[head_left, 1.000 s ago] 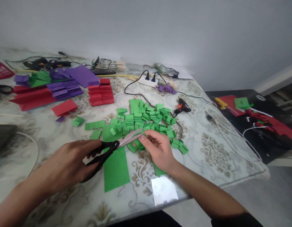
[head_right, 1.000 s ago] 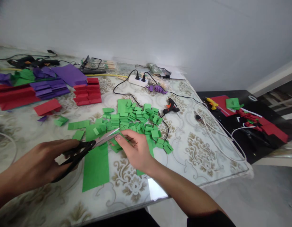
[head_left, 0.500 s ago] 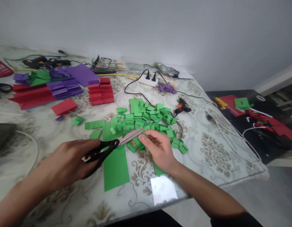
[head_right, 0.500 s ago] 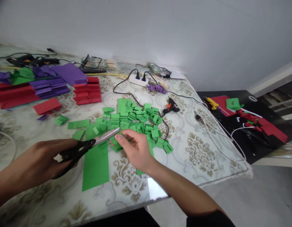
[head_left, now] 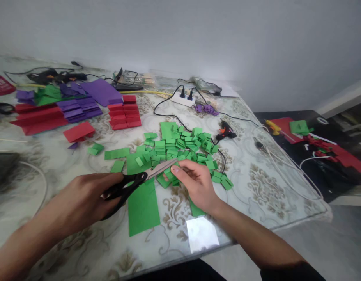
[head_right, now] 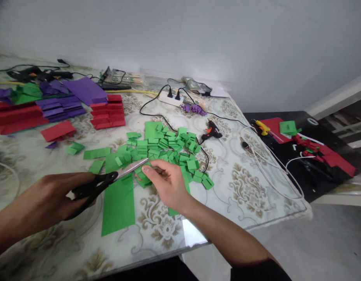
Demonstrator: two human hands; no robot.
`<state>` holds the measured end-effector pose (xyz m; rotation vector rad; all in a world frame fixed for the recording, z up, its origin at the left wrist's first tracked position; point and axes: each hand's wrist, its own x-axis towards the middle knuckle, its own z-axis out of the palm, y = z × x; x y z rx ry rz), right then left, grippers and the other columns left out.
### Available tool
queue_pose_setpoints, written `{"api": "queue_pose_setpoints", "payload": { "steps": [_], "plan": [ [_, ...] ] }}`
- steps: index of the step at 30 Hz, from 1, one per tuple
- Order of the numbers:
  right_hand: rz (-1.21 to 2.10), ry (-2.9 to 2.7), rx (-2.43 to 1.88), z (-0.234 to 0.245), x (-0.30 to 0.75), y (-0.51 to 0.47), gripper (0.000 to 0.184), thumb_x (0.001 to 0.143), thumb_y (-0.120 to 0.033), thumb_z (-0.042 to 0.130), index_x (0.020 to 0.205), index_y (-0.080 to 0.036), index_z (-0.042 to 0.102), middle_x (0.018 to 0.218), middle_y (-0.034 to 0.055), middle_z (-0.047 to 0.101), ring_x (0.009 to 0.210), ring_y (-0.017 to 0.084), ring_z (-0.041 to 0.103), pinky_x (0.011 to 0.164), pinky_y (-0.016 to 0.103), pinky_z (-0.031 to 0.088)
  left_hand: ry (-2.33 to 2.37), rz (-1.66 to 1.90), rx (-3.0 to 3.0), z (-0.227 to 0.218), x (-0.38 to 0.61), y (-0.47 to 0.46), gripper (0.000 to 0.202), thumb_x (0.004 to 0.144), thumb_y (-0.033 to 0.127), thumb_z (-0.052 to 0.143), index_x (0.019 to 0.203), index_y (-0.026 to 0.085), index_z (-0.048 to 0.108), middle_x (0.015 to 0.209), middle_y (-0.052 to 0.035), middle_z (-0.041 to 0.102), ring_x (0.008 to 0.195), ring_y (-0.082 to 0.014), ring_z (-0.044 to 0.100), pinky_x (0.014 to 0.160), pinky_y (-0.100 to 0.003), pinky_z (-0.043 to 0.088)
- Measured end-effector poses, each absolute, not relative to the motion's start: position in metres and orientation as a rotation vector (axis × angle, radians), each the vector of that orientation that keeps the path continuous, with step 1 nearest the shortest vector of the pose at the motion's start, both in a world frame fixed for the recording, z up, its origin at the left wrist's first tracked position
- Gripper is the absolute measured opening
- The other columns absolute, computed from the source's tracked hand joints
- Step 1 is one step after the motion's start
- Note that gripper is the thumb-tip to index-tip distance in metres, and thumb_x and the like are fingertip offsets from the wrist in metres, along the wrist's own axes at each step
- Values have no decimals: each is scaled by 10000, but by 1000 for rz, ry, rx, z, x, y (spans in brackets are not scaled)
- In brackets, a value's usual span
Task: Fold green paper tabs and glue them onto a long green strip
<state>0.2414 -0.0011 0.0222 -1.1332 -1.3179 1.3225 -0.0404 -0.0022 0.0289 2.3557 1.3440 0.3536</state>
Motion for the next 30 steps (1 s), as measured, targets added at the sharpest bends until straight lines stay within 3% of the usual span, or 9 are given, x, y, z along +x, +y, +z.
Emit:
{"api": "queue_pose_setpoints", "payload": {
  "steps": [5, 11, 14, 19, 22, 25, 30],
  "plan": [
    [1310, -1337, -1134, 22, 241, 0, 276, 921, -398, 681, 763, -174, 712, 660, 7, 625, 593, 127, 515, 548, 255, 385, 1307, 323, 2353, 25, -46, 0, 170, 929, 318, 565, 982, 245, 709, 710, 10, 707, 570, -153, 627, 577, -249, 394],
    [1297, -1346, -1178, 19, 241, 1, 313, 914, -455, 687, 750, -187, 686, 615, -14, 581, 595, 140, 559, 555, 256, 422, 1399, 281, 2197, 32, -44, 2, 326, 941, 437, 527, 724, 217, 631, 562, 40, 571, 519, -127, 507, 519, -213, 356],
    [1356, -1372, -1165, 15, 240, 2, 318, 930, -466, 667, 784, -183, 689, 638, -4, 602, 628, 150, 593, 582, 262, 446, 1702, 296, 2109, 37, -44, 8, 392, 907, 563, 522, 773, 219, 651, 555, 39, 558, 529, -146, 514, 537, -224, 349],
    [1460, -1396, -1122, 11, 237, 3, 311, 937, -460, 651, 803, -179, 664, 672, -8, 597, 647, 145, 603, 594, 260, 455, 1971, -105, 2164, 41, -43, 20, 299, 937, 460, 461, 872, 222, 629, 768, -59, 697, 740, -278, 676, 609, -286, 310],
    [1523, -1345, -1086, 9, 235, 2, 235, 900, -414, 701, 1001, -204, 674, 670, -39, 564, 617, 131, 586, 594, 256, 466, 1993, -259, 2133, 40, -43, 23, 303, 958, 465, 437, 913, 225, 618, 853, -88, 716, 845, -326, 696, 622, -301, 309],
    [1585, -1284, -1059, 8, 233, 0, 331, 893, -373, 709, 1188, -259, 612, 687, -59, 554, 577, 119, 558, 572, 248, 455, 1990, -257, 2101, 36, -45, 23, 289, 966, 453, 441, 967, 215, 606, 900, -92, 718, 871, -324, 699, 642, -310, 341],
    [1621, -1271, -1042, 8, 233, -1, 219, 876, -301, 710, 1069, -243, 624, 706, -51, 559, 512, 86, 418, 488, 228, 315, 1914, 8, 2236, 29, -50, 21, 290, 951, 423, 472, 953, 195, 651, 990, -90, 682, 902, -293, 679, 747, -349, 430]
  ]
}}
